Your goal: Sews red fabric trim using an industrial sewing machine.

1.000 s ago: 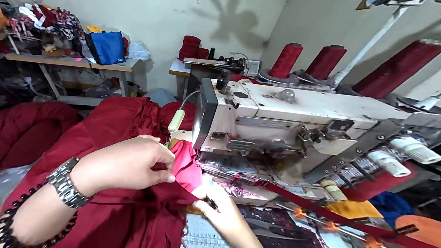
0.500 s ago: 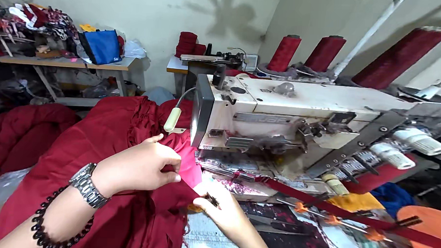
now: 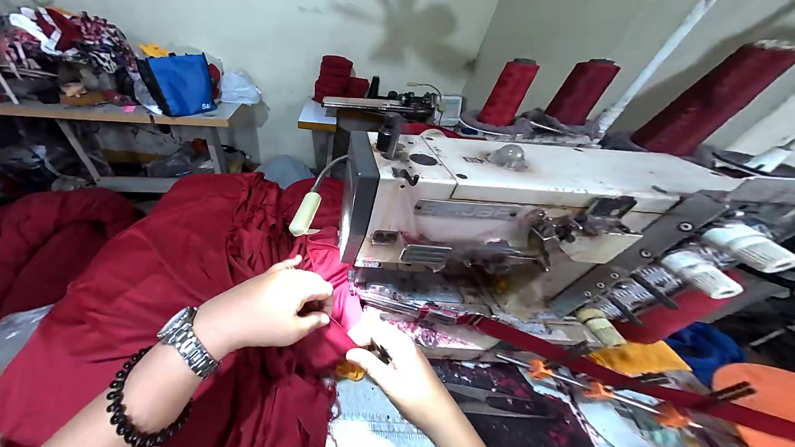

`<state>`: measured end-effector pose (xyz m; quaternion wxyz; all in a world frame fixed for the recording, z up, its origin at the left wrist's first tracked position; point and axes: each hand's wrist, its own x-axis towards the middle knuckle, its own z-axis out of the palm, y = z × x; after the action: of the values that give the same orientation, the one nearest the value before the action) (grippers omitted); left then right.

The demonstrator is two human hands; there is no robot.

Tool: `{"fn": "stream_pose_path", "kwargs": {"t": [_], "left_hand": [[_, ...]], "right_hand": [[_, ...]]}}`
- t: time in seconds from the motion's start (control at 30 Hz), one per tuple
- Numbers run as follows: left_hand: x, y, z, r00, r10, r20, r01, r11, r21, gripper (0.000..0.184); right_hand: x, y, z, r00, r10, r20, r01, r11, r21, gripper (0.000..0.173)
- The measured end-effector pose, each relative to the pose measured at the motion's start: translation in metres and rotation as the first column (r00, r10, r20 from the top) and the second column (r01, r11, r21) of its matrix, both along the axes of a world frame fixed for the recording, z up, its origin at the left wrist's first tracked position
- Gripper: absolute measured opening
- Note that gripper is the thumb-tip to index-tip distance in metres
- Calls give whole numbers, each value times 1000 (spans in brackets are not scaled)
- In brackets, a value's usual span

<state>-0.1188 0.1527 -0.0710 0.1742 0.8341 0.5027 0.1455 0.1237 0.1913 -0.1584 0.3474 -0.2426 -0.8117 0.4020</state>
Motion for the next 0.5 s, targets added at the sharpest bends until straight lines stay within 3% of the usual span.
{"fn": "stream_pose_path", "kwargs": {"t": [0.07, 0.2, 0.3, 0.4, 0.5], "left_hand": [[-6, 3, -10, 998, 63, 6, -63, 998, 20, 23], [-6, -3, -17, 980, 84, 179, -95, 994, 56, 27], [12, -13, -11, 914, -9, 405, 8, 1000, 5, 28], [13, -15, -10, 957, -1, 289, 10, 1000, -29, 28], [1, -11, -21, 977, 11, 211, -40, 990, 134, 18]], "right_hand": [[-1, 0, 2, 1000, -12, 24, 13, 1000, -28, 16], [-3, 0, 5, 998, -51, 38, 54, 995, -82, 16], [-2, 0, 6, 999, -45, 29, 48, 991, -123, 15], [-1, -1, 4, 999, -46, 24, 49, 989, -141, 16], [1, -2, 5, 998, -54, 41, 59, 990, -132, 18]]}}
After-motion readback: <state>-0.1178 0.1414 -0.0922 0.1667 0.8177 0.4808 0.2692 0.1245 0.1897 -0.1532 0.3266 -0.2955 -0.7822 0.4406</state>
